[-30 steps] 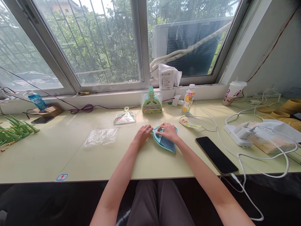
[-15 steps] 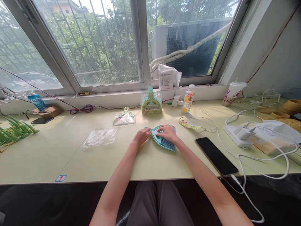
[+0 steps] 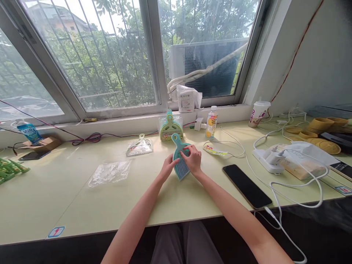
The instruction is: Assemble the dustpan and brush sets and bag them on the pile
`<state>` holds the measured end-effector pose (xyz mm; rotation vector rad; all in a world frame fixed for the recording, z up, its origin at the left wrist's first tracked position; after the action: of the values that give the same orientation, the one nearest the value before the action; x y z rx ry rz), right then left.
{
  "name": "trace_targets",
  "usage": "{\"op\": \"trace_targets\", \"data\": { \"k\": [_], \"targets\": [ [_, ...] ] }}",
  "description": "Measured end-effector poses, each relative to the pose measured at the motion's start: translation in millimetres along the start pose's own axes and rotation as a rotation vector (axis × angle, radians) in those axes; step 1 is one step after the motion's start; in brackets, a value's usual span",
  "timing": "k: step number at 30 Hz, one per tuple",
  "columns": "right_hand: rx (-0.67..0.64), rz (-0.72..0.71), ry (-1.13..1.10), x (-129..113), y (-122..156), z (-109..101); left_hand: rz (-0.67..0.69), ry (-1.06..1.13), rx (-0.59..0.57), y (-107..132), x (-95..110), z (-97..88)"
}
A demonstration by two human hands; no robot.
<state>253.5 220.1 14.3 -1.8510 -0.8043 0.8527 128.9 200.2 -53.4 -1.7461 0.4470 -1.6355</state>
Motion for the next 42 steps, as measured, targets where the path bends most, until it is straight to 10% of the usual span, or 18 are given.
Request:
{"op": "trace_targets", "data": {
  "k": [7, 11, 16, 24, 31, 42],
  "targets": [
    [-0.061, -0.122, 0.444, 36, -21, -4, -0.159, -0.016, 0.223, 0, -22, -49.0],
    [-0.079, 0.05, 0.747, 89, -29, -10, -0.241, 0.092, 0.285, -4, -41, -70.7],
    [-0.267, 0.173, 0.618, 120, -26, 5, -0.281, 0.185, 0.297, -5, -52, -82.7],
    [0.168, -0.228, -0.075, 39, -19, -29, -0.351, 0.547, 0.276, -3, -56, -68.2],
    [-0.137, -0.673, -0.396, -61, 42, 11, -0.289, 0.65, 0.056, -3, -34, -37.9],
    [-0.302, -0.576, -0.372, -62, 44, 28, -0.174, 0.609, 0.144, -1, -25, -52.8]
  ]
}}
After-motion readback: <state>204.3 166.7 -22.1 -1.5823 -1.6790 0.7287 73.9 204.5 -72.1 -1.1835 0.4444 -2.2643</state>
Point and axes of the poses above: each hand's wrist, its own y-axis away from the middle knuckle, its own z-axis out of the palm, x = y × z, the point moved 10 cm from there along -y, towards the middle knuckle, and after that the axes turned 2 degrees about x, right-handed, at the moved point
